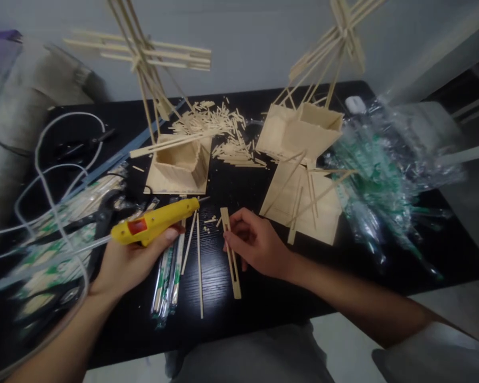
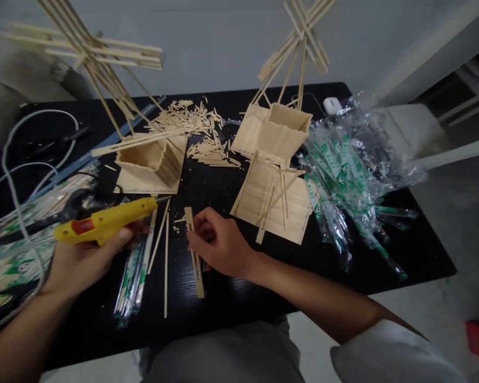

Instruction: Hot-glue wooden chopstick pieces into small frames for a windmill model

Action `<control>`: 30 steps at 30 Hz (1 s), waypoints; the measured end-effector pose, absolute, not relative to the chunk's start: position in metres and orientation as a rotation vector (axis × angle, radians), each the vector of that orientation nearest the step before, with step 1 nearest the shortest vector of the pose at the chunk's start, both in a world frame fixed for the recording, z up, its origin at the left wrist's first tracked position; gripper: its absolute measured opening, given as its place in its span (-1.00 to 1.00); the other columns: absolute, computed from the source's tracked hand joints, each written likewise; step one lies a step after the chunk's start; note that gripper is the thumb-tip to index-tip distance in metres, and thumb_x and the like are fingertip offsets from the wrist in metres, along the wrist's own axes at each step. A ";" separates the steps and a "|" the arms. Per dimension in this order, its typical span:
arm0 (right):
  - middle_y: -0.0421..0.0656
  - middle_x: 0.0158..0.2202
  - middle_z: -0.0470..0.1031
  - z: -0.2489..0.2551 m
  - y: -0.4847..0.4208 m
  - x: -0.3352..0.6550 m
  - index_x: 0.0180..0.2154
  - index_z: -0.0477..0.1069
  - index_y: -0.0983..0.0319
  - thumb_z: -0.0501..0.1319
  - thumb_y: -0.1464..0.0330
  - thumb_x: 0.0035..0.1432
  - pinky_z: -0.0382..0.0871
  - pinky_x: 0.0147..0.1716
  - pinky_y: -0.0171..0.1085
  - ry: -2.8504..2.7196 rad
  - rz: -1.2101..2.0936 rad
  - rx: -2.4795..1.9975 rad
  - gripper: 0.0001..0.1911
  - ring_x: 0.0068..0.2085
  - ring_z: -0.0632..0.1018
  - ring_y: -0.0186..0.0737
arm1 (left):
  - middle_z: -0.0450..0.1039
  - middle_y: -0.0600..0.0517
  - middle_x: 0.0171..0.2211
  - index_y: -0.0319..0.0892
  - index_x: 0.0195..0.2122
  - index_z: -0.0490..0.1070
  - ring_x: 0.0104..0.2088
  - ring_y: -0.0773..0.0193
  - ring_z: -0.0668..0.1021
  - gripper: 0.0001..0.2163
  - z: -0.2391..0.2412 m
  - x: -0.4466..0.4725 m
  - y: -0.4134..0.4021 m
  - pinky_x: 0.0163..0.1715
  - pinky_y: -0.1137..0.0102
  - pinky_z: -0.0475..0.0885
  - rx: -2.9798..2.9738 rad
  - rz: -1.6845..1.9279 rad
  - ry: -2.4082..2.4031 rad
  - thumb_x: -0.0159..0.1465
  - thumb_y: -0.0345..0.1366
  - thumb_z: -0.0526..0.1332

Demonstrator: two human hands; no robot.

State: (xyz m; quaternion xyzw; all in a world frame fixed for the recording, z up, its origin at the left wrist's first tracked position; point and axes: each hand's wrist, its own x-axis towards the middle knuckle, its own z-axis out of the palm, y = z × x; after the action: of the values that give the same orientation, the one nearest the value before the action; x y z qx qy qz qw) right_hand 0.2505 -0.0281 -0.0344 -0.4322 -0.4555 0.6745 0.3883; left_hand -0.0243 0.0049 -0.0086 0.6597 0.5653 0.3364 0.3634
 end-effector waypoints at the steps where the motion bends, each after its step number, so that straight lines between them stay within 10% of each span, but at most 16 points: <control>1: -0.25 -0.39 0.60 -0.034 -0.029 0.251 -0.16 0.37 0.16 0.45 0.24 0.32 0.43 -0.67 -0.46 -1.170 1.671 -1.106 -0.71 -0.50 0.55 -0.34 | 0.76 -0.02 -0.33 -0.11 -0.24 0.74 -0.42 0.21 0.70 -0.74 -0.009 -0.026 0.004 -0.31 0.37 0.70 1.745 0.865 1.435 0.30 -0.02 0.46; 30: -0.28 -0.44 0.55 -0.022 -0.031 0.253 -0.26 0.41 0.15 0.40 0.19 0.37 0.46 -0.47 -0.38 -1.257 1.492 -1.164 -0.75 -0.47 0.55 -0.35 | 0.61 0.02 -0.46 -0.09 -0.42 0.61 -0.53 0.23 0.60 -0.79 -0.003 -0.029 0.003 -0.55 0.38 0.46 1.977 0.787 1.203 0.33 -0.14 0.40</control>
State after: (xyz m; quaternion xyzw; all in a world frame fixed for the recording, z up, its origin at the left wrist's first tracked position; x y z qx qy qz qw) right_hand 0.2525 -0.0307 -0.0219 -0.4646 -0.5019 0.5955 0.4215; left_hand -0.0286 0.0031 -0.0027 0.7600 0.4627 0.3024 0.3417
